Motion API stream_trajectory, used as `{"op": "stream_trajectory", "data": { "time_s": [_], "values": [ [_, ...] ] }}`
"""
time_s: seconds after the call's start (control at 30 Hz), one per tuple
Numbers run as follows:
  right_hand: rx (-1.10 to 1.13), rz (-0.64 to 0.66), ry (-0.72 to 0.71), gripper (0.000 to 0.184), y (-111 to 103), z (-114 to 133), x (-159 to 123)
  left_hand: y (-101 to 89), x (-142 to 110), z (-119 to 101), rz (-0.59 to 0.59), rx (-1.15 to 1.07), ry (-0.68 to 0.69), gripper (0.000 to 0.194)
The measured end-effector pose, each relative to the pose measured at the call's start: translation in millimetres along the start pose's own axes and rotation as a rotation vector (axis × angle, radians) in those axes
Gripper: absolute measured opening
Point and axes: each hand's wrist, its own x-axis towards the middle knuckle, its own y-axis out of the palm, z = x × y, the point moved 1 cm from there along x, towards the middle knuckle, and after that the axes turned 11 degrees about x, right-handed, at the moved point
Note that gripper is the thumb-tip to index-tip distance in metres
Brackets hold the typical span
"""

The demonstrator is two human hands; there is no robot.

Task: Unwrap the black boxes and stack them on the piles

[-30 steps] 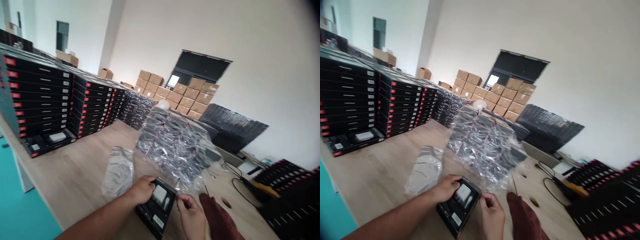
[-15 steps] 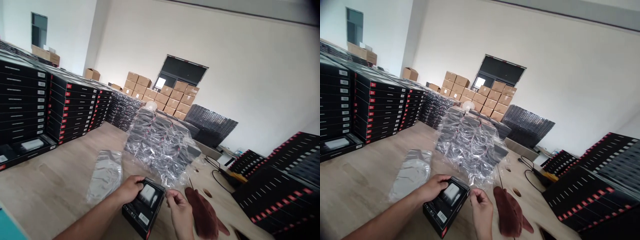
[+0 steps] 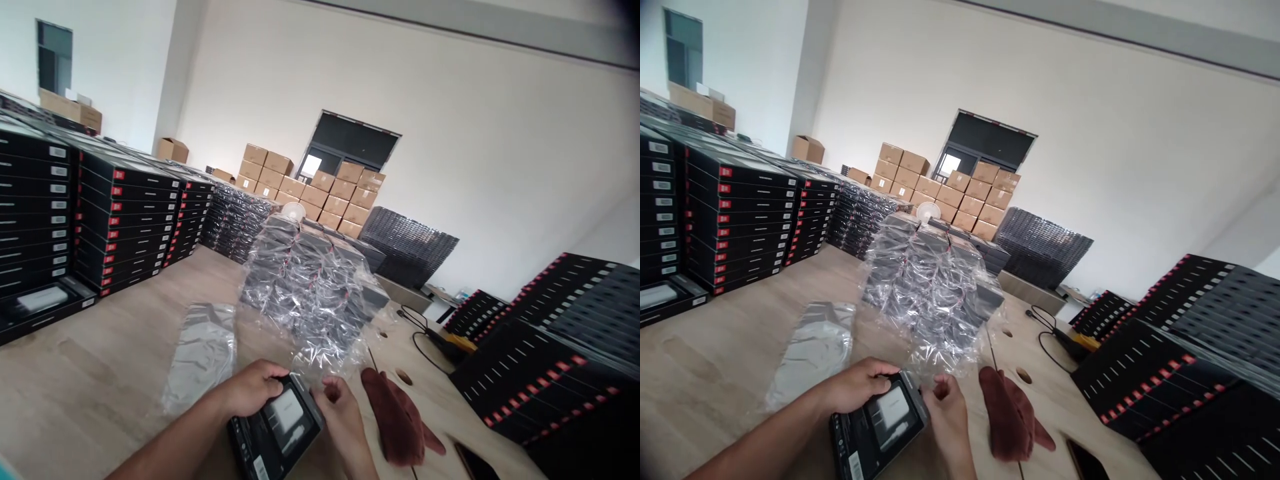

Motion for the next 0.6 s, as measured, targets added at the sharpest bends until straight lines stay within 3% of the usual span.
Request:
{"op": "stream_trajectory", "data": {
  "time_s": [0.3, 0.43, 0.5, 0.6],
  "values": [
    [-0.405, -0.072, 0.012, 0.005, -12, -1, 0, 5.0, -1, 6, 0.105, 0.07, -0.024, 0.046],
    [-0.643, -0.001, -0.005, 0.008, -10, 5, -2, 4.3, -3, 1, 0.145, 0.052, -0.013, 0.042],
    [-0.674, 0.01, -0.053, 0.006, -8, 7, -2, 4.6, -3, 0, 0.176, 0.036, 0.001, 0.038],
    [-0.634, -0.019, -0.114, 0.012, -9, 10, -3, 4.3, -2, 3, 0.121, 0.028, -0.012, 0.04]
  ]
}}
